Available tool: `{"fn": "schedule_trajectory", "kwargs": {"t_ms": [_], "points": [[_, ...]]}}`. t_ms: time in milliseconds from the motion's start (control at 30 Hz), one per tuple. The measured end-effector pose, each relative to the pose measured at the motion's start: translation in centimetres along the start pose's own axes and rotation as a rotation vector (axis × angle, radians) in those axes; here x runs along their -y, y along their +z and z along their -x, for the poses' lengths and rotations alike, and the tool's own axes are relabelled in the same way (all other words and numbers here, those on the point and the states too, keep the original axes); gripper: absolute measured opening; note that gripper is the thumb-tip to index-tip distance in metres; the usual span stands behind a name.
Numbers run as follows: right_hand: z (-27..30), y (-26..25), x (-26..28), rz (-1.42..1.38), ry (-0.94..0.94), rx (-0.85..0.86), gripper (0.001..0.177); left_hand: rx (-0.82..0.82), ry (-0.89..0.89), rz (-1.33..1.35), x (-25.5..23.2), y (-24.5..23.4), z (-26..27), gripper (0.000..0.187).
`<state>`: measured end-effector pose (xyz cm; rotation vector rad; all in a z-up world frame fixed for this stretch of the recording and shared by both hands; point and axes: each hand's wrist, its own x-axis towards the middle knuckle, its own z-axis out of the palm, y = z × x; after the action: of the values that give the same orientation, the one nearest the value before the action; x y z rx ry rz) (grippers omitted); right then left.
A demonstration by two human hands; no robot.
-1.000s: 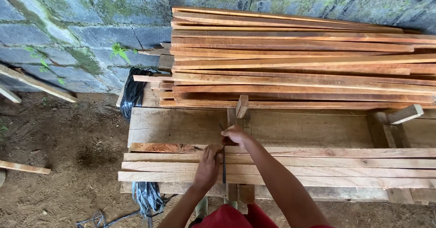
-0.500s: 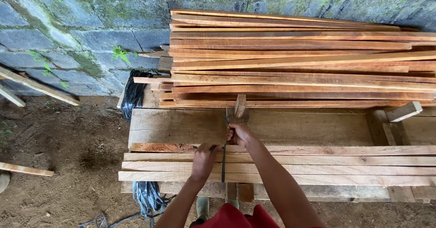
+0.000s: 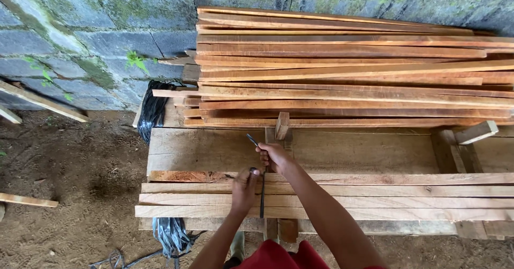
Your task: Organizing and bundling thin wooden strips on a workbench.
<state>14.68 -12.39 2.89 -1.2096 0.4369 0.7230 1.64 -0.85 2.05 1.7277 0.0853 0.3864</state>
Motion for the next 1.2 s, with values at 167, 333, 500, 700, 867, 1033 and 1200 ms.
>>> {"fn": "schedule_trajectory", "kwargs": {"t_ms": [167,333,500,700,867,1033,1200], "points": [[-4.6,0.1,-2.4,0.182,-0.046,-0.201,0.022,0.108,-0.229,0.278,-0.3,0.6,0.8,0.031],[-8.7,0.1,-3.5,0.197,-0.089,-0.393,0.026,0.155,-0.232,0.401,0.3,0.4,0.9,0.039],[-8.1,3.5,-4.0,0.434,-0.123,-0.412,0.052,0.174,-0.304,0.297,-2.3,-0.3,0.4,0.026],[-7.8,3.0,-4.9,0.885,-0.238,-0.181,0.039,0.202,-0.294,0.289,-0.9,-0.2,0.2,0.024],[-7.9,4.3,-4.2,1.23,-0.075,0.068,0.011,0.205,-0.28,0.348,-0.3,-0.1,0.2,0.023],[-9.3,2.9,-6.7,1.194,-0.198,0.001,0.022,0.185,-0.25,0.237,0.4,-0.2,1.2,0.032],[-7.2,2.5,-4.9,1.14,-0.45,-0.189,0.035,0.172,-0.208,0.289,-3.3,-0.2,0.6,0.025]]}}
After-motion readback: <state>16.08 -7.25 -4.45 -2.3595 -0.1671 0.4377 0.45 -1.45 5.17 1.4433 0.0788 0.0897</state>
